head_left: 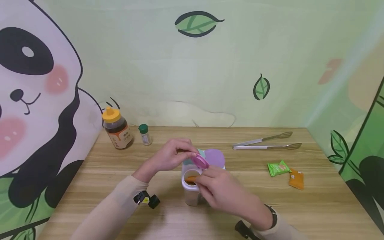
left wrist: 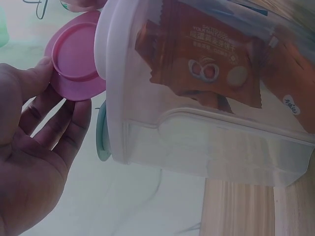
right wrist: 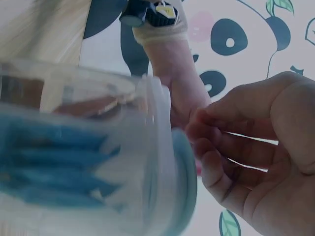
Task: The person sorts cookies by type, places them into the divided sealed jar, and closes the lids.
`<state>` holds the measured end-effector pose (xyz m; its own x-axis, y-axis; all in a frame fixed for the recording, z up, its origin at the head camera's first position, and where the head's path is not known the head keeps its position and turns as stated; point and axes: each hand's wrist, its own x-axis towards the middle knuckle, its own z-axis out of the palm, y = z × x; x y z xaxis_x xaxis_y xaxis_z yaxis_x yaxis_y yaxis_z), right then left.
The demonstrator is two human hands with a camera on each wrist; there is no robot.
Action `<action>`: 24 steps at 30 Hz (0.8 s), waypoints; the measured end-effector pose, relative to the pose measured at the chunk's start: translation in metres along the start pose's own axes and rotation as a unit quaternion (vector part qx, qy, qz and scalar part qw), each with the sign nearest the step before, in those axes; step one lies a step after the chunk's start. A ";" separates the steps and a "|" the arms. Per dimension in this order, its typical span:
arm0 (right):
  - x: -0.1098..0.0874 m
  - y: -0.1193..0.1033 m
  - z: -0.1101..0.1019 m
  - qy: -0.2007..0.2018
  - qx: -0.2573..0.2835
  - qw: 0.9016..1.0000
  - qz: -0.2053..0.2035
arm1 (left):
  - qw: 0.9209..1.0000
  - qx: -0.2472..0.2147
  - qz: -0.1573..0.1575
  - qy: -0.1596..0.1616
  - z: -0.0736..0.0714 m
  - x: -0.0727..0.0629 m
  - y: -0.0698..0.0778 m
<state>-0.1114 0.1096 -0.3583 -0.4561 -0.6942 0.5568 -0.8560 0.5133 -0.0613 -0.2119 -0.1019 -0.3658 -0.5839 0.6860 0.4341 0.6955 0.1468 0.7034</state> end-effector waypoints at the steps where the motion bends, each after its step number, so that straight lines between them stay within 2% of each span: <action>1: -0.001 0.002 -0.002 0.008 0.002 1.000 0.004 | 1.000 -0.001 0.001 0.000 0.000 0.000 0.000; 7: -0.009 0.013 -0.012 0.048 0.013 0.999 0.023 | 1.000 -0.001 -0.004 -0.001 0.000 0.001 0.001; 15: -0.020 0.027 -0.019 0.088 0.053 0.993 0.051 | 1.000 0.001 -0.014 -0.002 0.000 0.001 0.001; 24: -0.034 0.044 -0.022 0.109 0.058 0.987 0.103 | 1.000 0.004 -0.025 -0.001 0.000 0.000 0.002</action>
<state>-0.1280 0.1671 -0.3618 -0.5708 -0.4502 0.6867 -0.7789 0.5615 -0.2793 -0.2107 -0.1017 -0.3645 -0.6173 0.6790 0.3973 0.6690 0.1874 0.7192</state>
